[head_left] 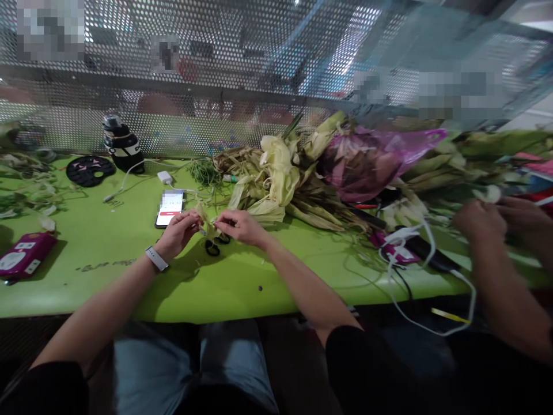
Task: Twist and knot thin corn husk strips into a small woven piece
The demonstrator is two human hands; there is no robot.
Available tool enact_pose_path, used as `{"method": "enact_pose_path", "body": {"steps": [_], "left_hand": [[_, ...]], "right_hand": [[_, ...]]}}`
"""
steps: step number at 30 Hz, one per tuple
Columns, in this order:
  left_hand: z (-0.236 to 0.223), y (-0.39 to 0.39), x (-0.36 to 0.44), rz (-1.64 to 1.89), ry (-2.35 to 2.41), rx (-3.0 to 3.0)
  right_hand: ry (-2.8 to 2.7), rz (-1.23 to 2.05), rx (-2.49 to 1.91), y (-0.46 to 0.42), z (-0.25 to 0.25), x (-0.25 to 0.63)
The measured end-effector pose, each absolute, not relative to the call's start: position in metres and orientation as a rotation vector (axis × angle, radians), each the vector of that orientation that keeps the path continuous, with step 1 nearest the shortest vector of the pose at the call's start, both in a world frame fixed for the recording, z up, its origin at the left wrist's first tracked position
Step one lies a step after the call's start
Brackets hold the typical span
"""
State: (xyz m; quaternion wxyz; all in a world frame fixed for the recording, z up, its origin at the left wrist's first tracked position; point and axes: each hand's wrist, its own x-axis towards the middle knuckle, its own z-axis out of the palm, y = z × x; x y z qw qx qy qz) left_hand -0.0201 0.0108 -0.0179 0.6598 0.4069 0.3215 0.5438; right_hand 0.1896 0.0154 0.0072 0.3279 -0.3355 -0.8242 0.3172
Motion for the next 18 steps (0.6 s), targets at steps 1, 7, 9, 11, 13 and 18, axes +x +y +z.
{"method": "enact_pose_path", "body": {"steps": [1, 7, 9, 11, 13, 18], "left_hand": [[-0.015, 0.009, -0.02, 1.19, 0.705, 0.897], [-0.004, 0.005, -0.02, 0.94, 0.661, 0.757], [-0.004, 0.007, -0.02, 0.921, 0.678, 0.783], [-0.005, 0.009, -0.02, 0.865, 0.711, 0.851], [-0.007, 0.012, -0.021, 0.804, 0.741, 0.908], [-0.008, 0.014, -0.024, 0.805, 0.832, 1.022]], "right_hand": [[-2.164, 0.93, -0.864, 0.017, 0.005, 0.189], [-2.009, 1.383, -0.783, 0.022, 0.003, 0.19], [-1.964, 1.387, -0.808, 0.021, 0.006, 0.191], [-1.944, 1.359, -0.827, 0.02, 0.01, 0.193], [-1.938, 1.314, -0.843, 0.019, 0.013, 0.194], [-2.072, 0.988, -0.907, 0.013, 0.017, 0.194]]}}
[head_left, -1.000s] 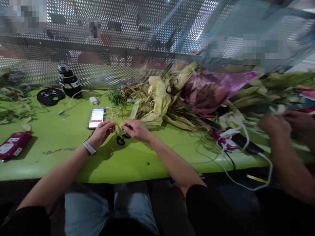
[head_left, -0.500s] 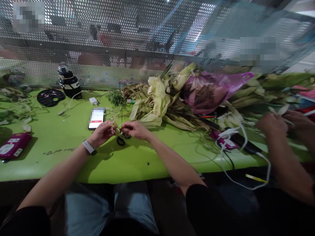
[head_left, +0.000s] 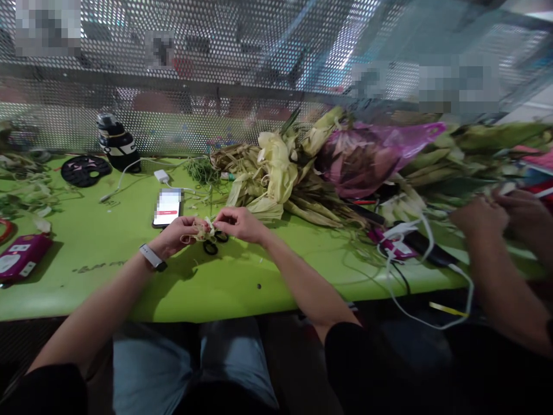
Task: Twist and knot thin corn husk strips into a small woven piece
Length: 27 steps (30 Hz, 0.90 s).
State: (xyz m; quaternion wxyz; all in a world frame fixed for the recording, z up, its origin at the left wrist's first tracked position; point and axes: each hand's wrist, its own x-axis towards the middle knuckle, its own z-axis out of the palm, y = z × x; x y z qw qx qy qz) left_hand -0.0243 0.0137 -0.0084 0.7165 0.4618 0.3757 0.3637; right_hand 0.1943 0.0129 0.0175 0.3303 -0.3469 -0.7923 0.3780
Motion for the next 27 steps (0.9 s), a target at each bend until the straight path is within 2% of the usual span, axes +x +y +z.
{"method": "enact_pose_path", "body": {"steps": [6, 10, 16, 22, 27], "left_hand": [[-0.011, 0.009, -0.02, 0.859, 0.95, 1.248], [-0.013, 0.007, -0.017, 0.828, 0.971, 1.473], [-0.005, 0.003, -0.016, 0.903, 0.916, 1.5], [-0.003, 0.005, -0.019, 0.999, 0.856, 1.499], [-0.007, 0.01, -0.022, 1.038, 0.896, 1.56]], "right_hand": [[-2.19, 0.588, -0.905, 0.002, 0.019, 0.187], [-2.294, 0.454, -0.882, -0.002, 0.015, 0.181], [-2.048, 0.623, -0.956, 0.005, 0.025, 0.193], [-2.222, 0.91, -1.126, 0.006, 0.033, 0.199], [-2.291, 0.892, -1.145, 0.009, 0.025, 0.195]]}}
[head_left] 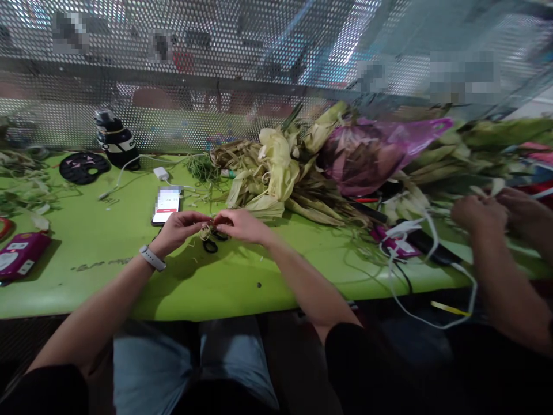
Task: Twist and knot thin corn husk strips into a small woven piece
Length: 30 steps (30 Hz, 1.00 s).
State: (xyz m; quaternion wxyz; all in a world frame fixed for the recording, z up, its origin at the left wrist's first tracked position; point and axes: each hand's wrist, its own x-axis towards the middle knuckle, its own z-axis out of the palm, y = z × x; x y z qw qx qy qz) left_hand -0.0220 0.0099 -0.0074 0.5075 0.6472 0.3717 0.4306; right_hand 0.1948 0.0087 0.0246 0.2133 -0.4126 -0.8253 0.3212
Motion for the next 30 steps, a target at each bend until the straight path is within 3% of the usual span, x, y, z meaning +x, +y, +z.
{"method": "enact_pose_path", "body": {"steps": [20, 30], "left_hand": [[-0.0071, 0.0118, -0.0237, 1.076, 0.887, 1.418], [-0.0056, 0.0092, -0.0222, 1.063, 0.804, 1.286]], "right_hand": [[-2.345, 0.875, -1.024, 0.0182, 0.0243, 0.2003], [-2.25, 1.028, -1.093, 0.0177, 0.0244, 0.1978]]}}
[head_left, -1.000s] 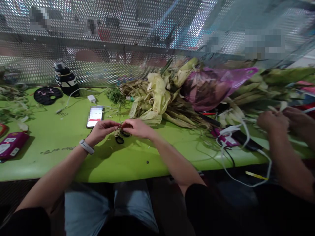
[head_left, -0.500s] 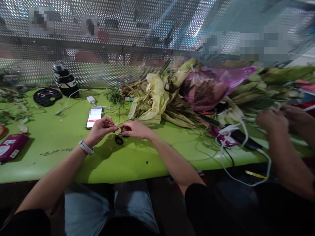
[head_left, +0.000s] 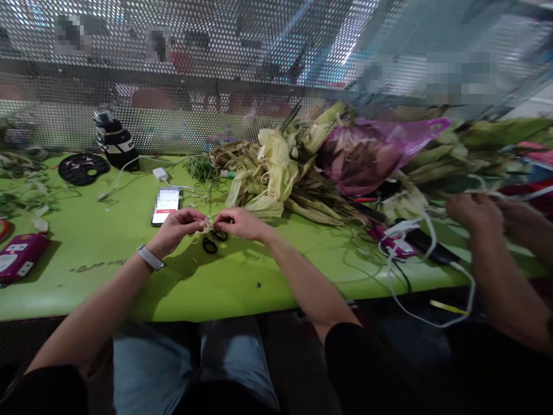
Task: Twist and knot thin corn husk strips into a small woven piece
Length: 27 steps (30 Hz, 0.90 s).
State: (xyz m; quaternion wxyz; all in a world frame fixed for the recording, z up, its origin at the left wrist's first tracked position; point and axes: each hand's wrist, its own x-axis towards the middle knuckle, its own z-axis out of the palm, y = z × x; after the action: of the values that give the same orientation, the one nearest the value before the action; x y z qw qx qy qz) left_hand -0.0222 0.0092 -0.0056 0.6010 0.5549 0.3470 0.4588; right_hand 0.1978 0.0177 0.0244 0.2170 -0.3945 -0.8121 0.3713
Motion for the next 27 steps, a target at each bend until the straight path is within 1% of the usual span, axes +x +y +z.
{"method": "enact_pose_path", "body": {"steps": [7, 12, 16, 23, 27], "left_hand": [[-0.001, 0.007, -0.021, 0.957, 0.832, 1.278], [0.002, 0.004, -0.019, 0.87, 0.939, 1.347], [0.002, 0.003, -0.018, 0.792, 0.95, 1.394], [0.001, 0.0, -0.015, 0.732, 0.971, 1.447], [0.001, 0.001, -0.017, 0.785, 0.969, 1.458]], "right_hand": [[-2.156, 0.993, -1.066, 0.014, 0.028, 0.2], [-2.152, 0.879, -1.05, 0.008, 0.029, 0.197], [-2.143, 0.817, -1.051, 0.009, 0.026, 0.194], [-2.243, 0.618, -1.032, 0.003, 0.017, 0.182], [-2.15, 0.681, -1.002, 0.004, 0.021, 0.185]]}}
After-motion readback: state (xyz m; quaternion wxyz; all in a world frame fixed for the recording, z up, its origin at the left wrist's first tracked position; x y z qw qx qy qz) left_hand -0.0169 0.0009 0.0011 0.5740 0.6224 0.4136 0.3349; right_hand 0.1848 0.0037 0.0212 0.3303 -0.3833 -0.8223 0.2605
